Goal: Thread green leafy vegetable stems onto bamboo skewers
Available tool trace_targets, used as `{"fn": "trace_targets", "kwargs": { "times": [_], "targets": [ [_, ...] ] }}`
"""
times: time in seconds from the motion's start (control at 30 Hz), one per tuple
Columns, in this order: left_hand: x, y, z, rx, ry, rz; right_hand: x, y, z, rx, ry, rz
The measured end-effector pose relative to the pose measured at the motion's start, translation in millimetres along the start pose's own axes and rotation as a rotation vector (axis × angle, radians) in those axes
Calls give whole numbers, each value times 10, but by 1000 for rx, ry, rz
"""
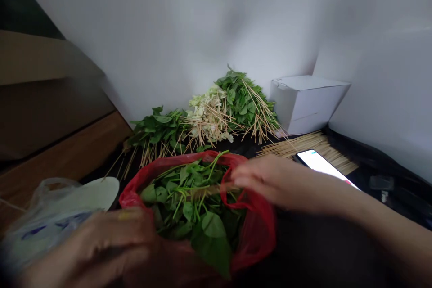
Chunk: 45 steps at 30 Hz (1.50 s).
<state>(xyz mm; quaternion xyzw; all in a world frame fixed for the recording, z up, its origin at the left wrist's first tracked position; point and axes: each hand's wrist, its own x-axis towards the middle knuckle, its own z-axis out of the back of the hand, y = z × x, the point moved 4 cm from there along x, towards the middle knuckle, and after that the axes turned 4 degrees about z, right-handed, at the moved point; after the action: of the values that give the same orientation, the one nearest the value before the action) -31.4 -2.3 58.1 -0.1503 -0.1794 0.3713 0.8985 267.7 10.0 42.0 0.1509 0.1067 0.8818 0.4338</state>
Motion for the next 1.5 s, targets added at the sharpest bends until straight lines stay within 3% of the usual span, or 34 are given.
{"fn": "trace_targets", "kwargs": {
  "times": [0.03,0.07,0.13,0.2,0.3,0.4,0.53,0.63,0.77,0.87,0.93,1.0,1.17,1.5],
  "targets": [
    [135,-17,14,-62,82,23,142,-115,48,93,-5,-50],
    [297,-30,36,-105,79,40,288,-230,96,135,-69,-108],
    [665,-47,42,-114,-32,38,553,-431,143,77,-243,-229],
    [1036,-24,-75,-35,-55,76,760,-561,95,31,-330,-312],
    [1484,53,-346,137,-37,155,935,-620,-11,58,-363,-316],
    [1752,135,-610,217,-17,190,959,-595,-24,100,-407,-291],
    [1891,248,-840,149,12,194,926,-544,-3,126,-439,-232],
    [1871,331,-826,33,21,189,898,-542,-8,129,-456,-204],
    [1631,470,-567,-224,-59,258,834,-505,38,137,-510,-161],
    [1314,633,-438,-832,-182,399,775,-359,99,170,-554,-92],
    [1113,741,-473,-1217,-251,482,746,-216,105,193,-540,-38],
    [968,836,-560,-1430,-307,525,733,-67,69,197,-484,12],
    [841,1009,-751,-1558,-408,538,729,164,-96,125,-302,61],
    [748,1132,-864,-1728,-558,562,754,162,-142,-141,-202,-9]
  ]
}}
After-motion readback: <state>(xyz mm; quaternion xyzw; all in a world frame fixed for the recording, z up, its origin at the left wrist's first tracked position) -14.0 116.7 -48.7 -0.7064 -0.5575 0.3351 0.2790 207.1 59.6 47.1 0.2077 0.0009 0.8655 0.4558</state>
